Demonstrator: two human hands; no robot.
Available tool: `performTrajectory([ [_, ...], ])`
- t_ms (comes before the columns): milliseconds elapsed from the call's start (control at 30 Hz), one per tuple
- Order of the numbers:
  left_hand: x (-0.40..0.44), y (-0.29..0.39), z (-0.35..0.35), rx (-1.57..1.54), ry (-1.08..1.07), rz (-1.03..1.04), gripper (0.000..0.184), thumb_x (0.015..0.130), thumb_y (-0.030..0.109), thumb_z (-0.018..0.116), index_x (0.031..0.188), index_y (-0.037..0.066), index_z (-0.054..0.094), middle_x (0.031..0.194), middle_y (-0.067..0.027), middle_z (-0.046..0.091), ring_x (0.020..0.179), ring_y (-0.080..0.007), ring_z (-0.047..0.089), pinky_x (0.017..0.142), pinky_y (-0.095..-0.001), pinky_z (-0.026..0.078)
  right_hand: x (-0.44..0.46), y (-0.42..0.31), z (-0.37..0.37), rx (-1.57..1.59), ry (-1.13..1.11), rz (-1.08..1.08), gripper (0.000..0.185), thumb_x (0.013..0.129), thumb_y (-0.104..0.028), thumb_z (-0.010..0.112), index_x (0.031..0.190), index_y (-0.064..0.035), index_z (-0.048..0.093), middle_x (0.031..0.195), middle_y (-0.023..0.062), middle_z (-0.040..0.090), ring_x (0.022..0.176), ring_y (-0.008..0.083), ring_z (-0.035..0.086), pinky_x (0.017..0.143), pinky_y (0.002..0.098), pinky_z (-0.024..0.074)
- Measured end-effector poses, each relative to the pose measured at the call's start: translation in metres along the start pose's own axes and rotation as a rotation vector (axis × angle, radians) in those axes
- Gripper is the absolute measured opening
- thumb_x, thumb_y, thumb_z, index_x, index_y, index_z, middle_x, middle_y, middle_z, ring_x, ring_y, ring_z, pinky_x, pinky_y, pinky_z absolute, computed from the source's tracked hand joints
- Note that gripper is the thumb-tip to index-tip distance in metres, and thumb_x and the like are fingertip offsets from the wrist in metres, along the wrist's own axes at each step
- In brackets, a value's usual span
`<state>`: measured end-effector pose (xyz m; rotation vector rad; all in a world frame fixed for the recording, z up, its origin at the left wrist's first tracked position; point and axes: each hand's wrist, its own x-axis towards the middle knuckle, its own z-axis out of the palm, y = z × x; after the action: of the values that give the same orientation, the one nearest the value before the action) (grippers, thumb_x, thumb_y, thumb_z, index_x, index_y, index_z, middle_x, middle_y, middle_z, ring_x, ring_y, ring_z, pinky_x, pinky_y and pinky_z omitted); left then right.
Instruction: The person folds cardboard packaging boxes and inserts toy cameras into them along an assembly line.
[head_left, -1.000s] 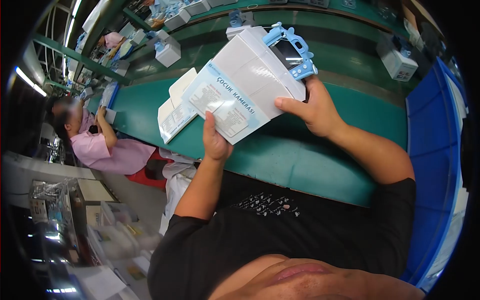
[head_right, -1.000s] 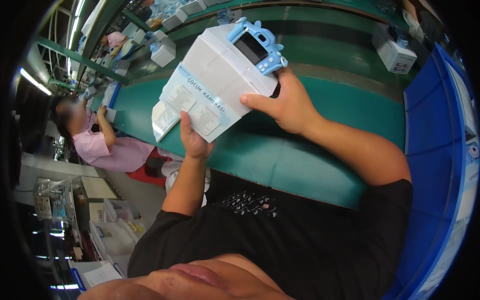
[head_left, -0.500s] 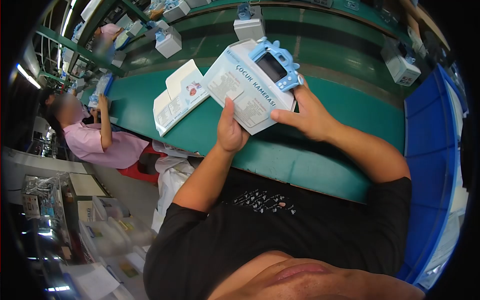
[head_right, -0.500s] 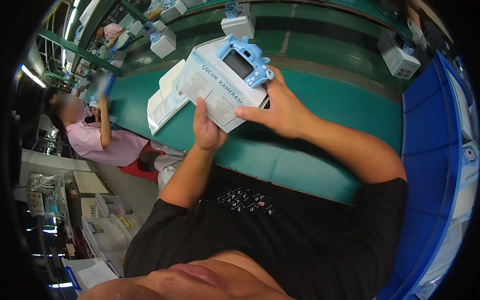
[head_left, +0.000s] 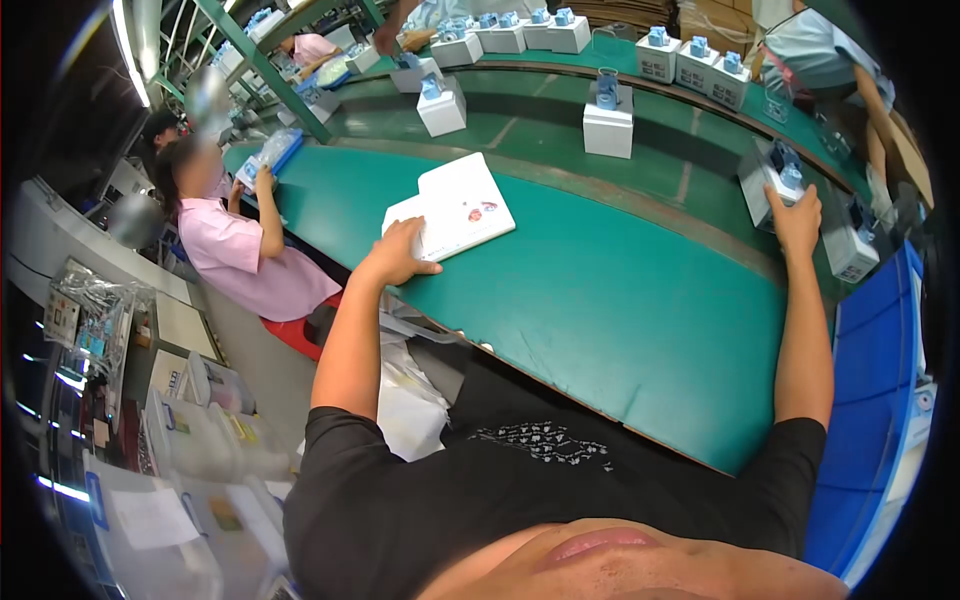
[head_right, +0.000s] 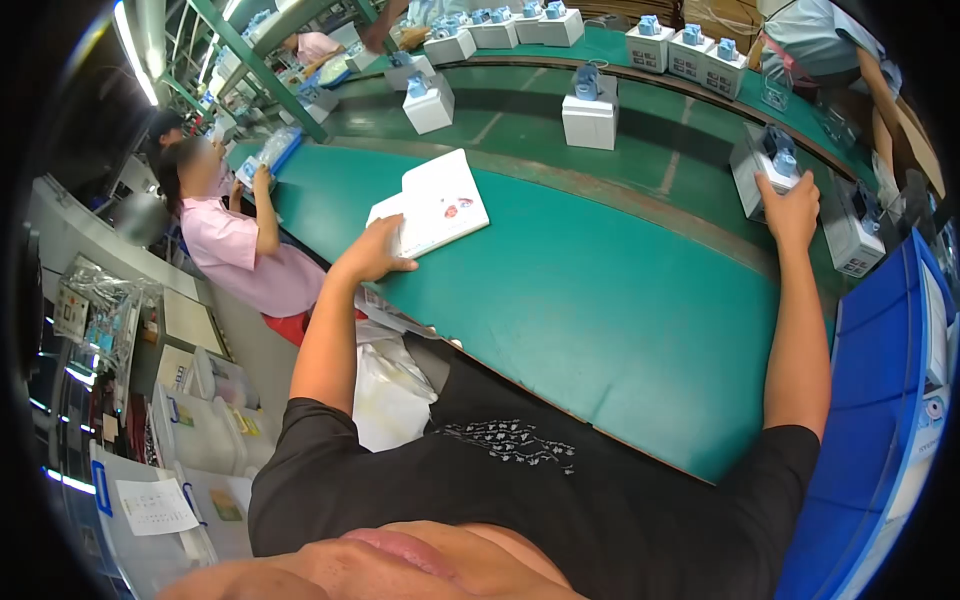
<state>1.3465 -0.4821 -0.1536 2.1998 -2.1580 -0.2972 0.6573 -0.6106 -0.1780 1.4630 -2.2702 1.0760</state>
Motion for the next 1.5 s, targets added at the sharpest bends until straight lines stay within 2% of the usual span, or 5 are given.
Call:
performTrajectory([
  [233,-0.031,0.046,-0.020,-0.105,0.271,0.128,0.112,0.064,0.034,0.096,0.159,0.008,0.042,0.157,-0.0174,0.049,0.149,-0.0370,0.040,0.124,-0.0572,0.024,-0.055,-0.075,-0.042,-0.213,0.386,-0.310,0.099,0.086,-0.056,0.077,0.154,0.0043,0.038,0.147,0.0287,0.049,0.131,0.0432,0.052,0.112,0.0462,0.0414],
  [467,-0.096,0.184,-0.029,-0.021,0.573,0.456,0.110,0.062,0.033,0.094,0.158,0.015,0.043,0.151,-0.0096,0.050,0.153,-0.0378,0.031,0.117,-0.0755,0.013,-0.191,-0.183,-0.101,0.766,-0.804,-0.468,0.094,0.096,-0.039,0.072,0.162,0.0069,0.023,0.160,0.0264,0.036,0.147,0.0368,0.040,0.121,0.0439,0.0334],
  [967,-0.096,0.250,-0.006,-0.198,0.597,0.865,0.098,0.072,0.038,0.088,0.158,0.017,0.047,0.161,-0.0168,0.040,0.156,-0.0417,0.027,0.119,-0.0722,0.008,-0.191,-0.172,-0.123,1.066,-1.055,-0.180,0.070,0.092,-0.021,0.075,0.146,0.0116,0.045,0.130,0.0232,0.064,0.116,0.0292,0.064,0.100,0.0393,0.0520],
  [1200,-0.067,0.208,0.037,-1.520,0.235,0.387,0.132,0.078,0.035,0.092,0.164,-0.003,0.000,0.165,-0.0343,0.024,0.151,-0.0454,0.034,0.124,-0.0504,0.029,-0.187,-0.160,-0.121,1.224,-1.133,0.013,0.040,0.093,-0.010,0.073,0.127,0.0080,0.061,0.102,0.0137,0.074,0.093,0.0215,0.069,0.083,0.0330,0.0569],
  [1500,-0.040,0.184,0.048,-0.997,0.392,0.157,0.118,0.087,0.043,0.085,0.164,-0.002,0.008,0.162,-0.0321,0.029,0.145,-0.0372,0.042,0.118,-0.0497,0.037,-0.201,-0.162,-0.092,0.970,-1.156,-0.241,0.042,0.103,-0.018,0.062,0.139,0.0016,0.059,0.121,0.0152,0.072,0.109,0.0228,0.067,0.095,0.0345,0.0539],
])
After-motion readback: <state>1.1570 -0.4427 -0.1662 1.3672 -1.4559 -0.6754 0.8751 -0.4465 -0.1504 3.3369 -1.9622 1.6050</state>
